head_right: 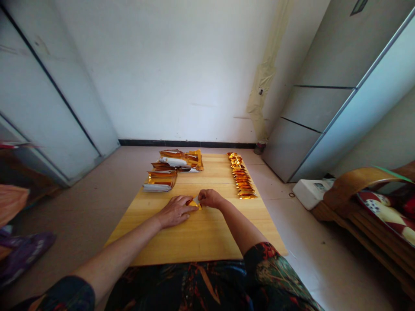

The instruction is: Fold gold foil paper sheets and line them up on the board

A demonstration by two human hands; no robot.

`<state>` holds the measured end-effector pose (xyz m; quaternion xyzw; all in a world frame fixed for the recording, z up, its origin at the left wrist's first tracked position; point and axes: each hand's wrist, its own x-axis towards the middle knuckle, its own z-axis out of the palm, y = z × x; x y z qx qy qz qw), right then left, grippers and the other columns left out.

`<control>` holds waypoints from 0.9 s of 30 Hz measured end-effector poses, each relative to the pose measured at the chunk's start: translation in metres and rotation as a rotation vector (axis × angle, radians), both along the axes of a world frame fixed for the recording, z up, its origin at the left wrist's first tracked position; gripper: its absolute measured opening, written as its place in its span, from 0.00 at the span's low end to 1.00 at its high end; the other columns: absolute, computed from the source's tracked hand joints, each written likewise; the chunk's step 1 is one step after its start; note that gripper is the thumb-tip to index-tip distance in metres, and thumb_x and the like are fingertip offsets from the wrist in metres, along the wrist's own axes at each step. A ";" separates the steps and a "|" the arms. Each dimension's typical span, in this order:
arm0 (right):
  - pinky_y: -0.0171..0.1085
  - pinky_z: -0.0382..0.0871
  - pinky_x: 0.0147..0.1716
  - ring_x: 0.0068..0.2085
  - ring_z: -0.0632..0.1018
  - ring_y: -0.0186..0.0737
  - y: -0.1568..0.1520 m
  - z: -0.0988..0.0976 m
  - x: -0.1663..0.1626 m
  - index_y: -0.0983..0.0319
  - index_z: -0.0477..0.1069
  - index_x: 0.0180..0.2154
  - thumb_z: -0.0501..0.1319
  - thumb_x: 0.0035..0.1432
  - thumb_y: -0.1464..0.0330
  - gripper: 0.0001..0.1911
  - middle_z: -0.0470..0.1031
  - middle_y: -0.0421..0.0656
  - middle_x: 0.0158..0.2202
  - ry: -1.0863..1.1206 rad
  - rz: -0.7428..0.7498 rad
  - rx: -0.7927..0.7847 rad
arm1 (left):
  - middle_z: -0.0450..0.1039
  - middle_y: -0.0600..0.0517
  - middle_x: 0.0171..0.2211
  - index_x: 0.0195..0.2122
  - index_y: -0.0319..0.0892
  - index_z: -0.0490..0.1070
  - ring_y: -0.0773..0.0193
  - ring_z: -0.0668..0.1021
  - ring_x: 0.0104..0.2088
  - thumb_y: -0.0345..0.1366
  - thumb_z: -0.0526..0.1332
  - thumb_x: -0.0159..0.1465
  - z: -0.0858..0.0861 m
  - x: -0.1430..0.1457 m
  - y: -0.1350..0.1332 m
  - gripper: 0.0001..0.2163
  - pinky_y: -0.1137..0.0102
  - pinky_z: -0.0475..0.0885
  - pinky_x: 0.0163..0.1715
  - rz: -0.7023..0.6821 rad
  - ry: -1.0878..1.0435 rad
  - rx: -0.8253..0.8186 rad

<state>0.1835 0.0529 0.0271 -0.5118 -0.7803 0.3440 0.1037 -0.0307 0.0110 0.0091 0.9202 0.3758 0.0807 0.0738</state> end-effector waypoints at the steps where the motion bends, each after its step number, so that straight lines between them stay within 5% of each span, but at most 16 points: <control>1: 0.28 0.59 0.26 0.25 0.69 0.28 0.000 0.000 0.000 0.63 0.72 0.34 0.58 0.46 0.78 0.10 0.70 0.34 0.23 -0.007 -0.005 0.003 | 0.60 0.53 0.58 0.54 0.63 0.65 0.55 0.64 0.55 0.38 0.59 0.59 0.000 0.000 0.000 0.21 0.57 0.58 0.55 -0.001 -0.001 -0.002; 12: 0.28 0.58 0.27 0.30 0.72 0.31 -0.004 -0.005 -0.004 0.60 0.73 0.35 0.64 0.46 0.71 0.11 0.75 0.36 0.30 -0.129 -0.039 0.132 | 0.59 0.52 0.57 0.54 0.65 0.64 0.55 0.65 0.55 0.38 0.58 0.60 -0.005 -0.001 0.001 0.21 0.57 0.58 0.55 -0.005 -0.007 0.024; 27: 0.29 0.60 0.33 0.38 0.75 0.33 -0.031 -0.009 -0.010 0.60 0.72 0.39 0.51 0.63 0.66 0.11 0.75 0.42 0.39 -0.325 -0.040 0.384 | 0.57 0.54 0.60 0.57 0.64 0.61 0.55 0.62 0.57 0.39 0.56 0.61 -0.011 -0.002 0.001 0.22 0.57 0.56 0.57 -0.006 0.008 0.051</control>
